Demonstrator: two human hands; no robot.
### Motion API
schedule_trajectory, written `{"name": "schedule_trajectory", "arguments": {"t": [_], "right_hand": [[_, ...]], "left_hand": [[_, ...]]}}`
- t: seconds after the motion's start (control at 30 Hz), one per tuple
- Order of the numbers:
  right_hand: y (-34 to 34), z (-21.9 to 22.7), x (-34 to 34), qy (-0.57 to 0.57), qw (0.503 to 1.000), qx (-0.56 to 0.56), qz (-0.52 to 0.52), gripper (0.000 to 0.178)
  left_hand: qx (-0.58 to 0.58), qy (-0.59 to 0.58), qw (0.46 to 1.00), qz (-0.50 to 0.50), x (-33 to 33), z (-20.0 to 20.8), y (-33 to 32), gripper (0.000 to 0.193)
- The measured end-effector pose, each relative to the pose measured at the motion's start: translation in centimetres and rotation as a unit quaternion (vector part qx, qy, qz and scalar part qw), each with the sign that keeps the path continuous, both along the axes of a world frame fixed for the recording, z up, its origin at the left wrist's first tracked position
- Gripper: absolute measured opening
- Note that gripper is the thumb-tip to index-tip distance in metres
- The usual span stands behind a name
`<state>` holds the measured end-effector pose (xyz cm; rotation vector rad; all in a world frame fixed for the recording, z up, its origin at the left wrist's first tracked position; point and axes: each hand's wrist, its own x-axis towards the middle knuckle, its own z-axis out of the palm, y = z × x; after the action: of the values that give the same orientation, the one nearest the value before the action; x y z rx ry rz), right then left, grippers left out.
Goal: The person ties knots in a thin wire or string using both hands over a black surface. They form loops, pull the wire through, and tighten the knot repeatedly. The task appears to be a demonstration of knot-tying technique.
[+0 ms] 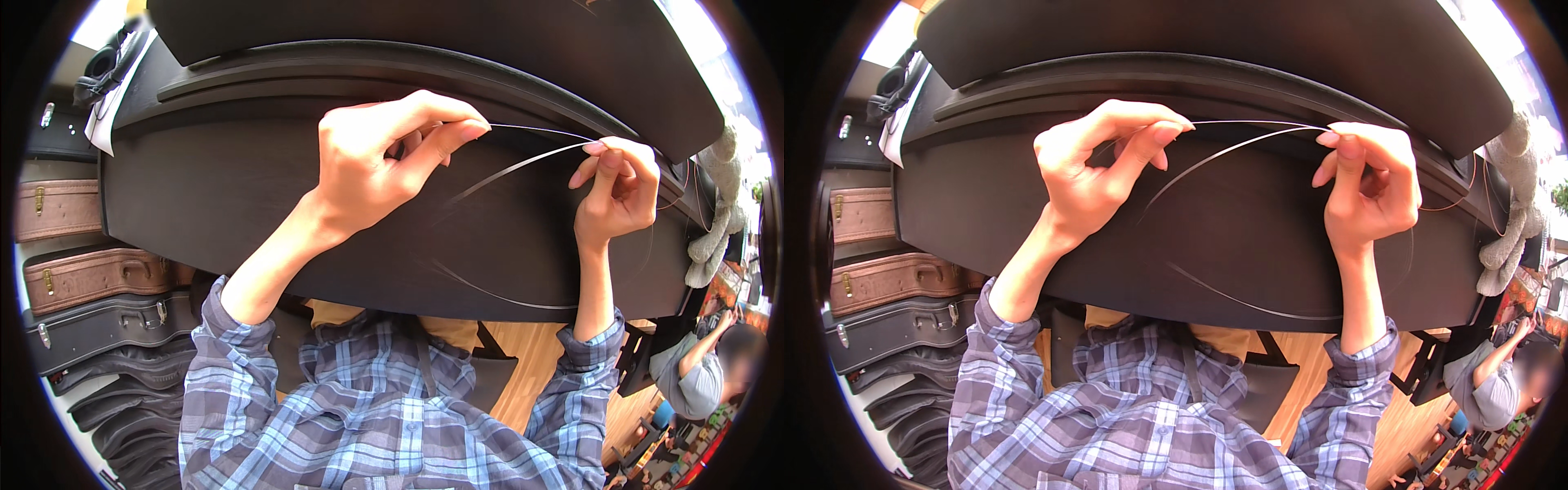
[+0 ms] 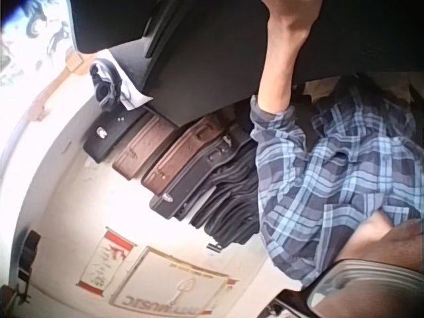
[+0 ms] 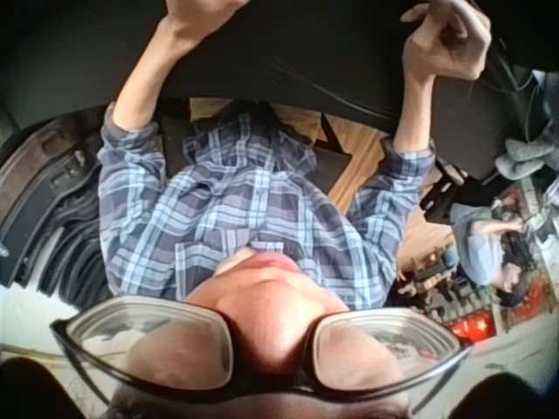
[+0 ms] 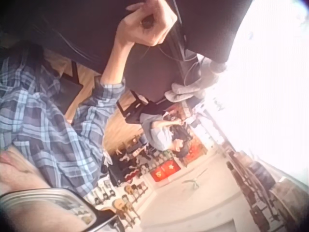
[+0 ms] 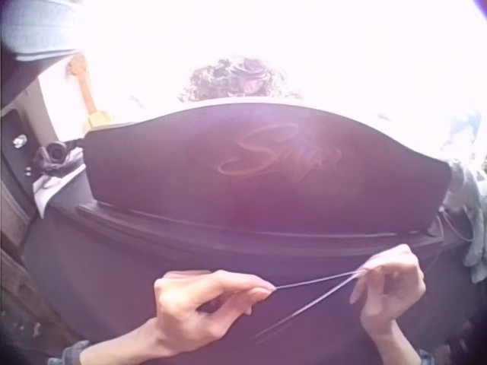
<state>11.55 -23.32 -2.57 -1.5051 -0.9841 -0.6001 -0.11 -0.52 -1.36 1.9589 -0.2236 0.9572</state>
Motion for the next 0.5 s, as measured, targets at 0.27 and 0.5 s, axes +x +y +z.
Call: {"name": "schedule_trajectory", "arguments": {"t": [0.27, 0.5], "right_hand": [[-0.2, 0.3, 0.4, 0.018, 0.999, 0.036, -0.008, 0.007], [-0.5, 1.1, 1.2, 0.046, 0.993, 0.101, -0.043, 0.011]], "left_hand": [[0.031, -0.028, 0.999, 0.009, -0.1, 0.0, 0.2, 0.007], [0.032, -0.035, 0.999, 0.005, -0.3, 0.0, 0.2, 0.007]]}}
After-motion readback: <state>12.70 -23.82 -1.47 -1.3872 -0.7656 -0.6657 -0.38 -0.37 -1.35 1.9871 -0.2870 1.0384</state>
